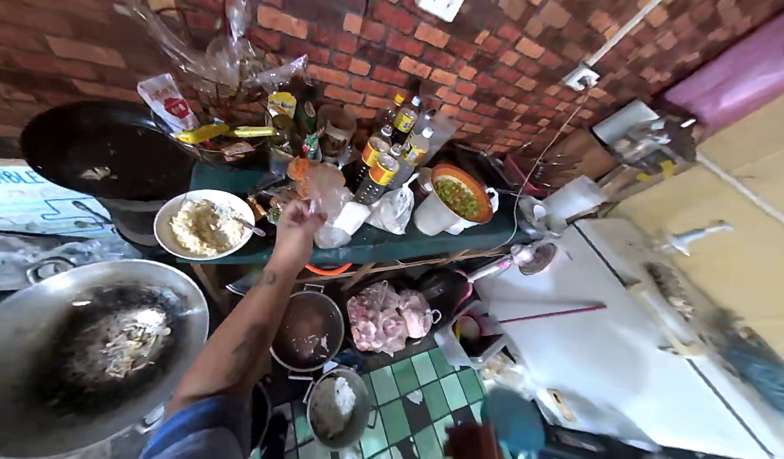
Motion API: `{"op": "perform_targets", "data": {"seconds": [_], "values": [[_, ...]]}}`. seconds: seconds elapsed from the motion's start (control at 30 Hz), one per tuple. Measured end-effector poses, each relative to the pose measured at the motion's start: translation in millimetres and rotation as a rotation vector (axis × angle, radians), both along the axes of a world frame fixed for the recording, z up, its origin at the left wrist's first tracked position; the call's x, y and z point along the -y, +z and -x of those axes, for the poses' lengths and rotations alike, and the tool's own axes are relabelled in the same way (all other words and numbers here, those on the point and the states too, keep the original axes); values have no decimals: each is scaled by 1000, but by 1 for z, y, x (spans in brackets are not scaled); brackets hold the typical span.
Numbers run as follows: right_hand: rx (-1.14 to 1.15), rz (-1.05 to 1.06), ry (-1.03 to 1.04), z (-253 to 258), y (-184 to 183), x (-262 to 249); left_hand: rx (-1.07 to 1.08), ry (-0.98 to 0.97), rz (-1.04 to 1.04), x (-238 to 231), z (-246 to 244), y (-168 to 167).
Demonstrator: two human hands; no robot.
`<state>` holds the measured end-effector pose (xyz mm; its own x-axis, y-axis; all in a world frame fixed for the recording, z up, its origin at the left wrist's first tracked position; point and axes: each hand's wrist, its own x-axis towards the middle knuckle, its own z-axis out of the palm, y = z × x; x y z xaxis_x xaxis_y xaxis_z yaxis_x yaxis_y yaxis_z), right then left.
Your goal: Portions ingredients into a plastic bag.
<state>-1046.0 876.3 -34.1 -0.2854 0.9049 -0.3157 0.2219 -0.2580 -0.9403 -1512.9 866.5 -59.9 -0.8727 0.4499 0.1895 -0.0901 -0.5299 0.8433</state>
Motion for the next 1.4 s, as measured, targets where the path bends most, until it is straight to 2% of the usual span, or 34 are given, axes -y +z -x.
{"op": "perform_targets", "data": {"seconds": [0.1,0.17,0.23,0.37,0.43,0.5,0.53,0.6,0.7,0.77,0.83,0.9,0.97,1.0,1.07,1.13,1.17,1.2,1.27,1.33,1.4], "values": [[-251,-171,112,64,34,4,70,-94,-112,70,-78,29],[-365,-205,275,98,46,20,-24,-130,-136,116,-128,36],[-426,-157,445,123,58,50,-123,-126,-82,163,-178,44],[-511,43,614,143,73,140,-299,-135,-19,267,-263,55],[-520,53,762,141,71,187,-204,-129,-94,325,-285,63],[-576,-16,962,141,65,230,49,6,-110,383,-304,76],[-591,-116,1076,142,60,249,128,87,-56,412,-311,81],[-588,-285,1227,147,52,289,107,204,252,466,-324,87],[-566,-394,1393,161,53,349,76,318,616,531,-337,93],[-566,-430,1479,178,51,392,76,499,696,572,-332,83],[-595,-389,1568,202,43,439,142,641,650,621,-321,76],[-592,-242,1652,233,32,494,265,732,474,678,-313,75],[-497,-25,1677,275,24,549,440,847,278,738,-301,83],[-424,97,1634,298,19,574,518,934,234,769,-296,87],[-303,223,1385,333,15,617,562,1166,281,824,-284,92],[-437,118,1162,362,25,650,425,1357,413,865,-257,93],[-571,22,1144,372,31,660,349,1394,459,877,-239,95],[-714,-44,1198,378,38,668,282,1373,473,881,-219,97],[-890,-48,1416,389,54,686,212,1194,429,878,-175,101],[-831,-18,1569,403,64,705,288,896,314,865,-132,110],[-730,-40,1558,431,66,720,432,625,138,857,-89,120]]}}
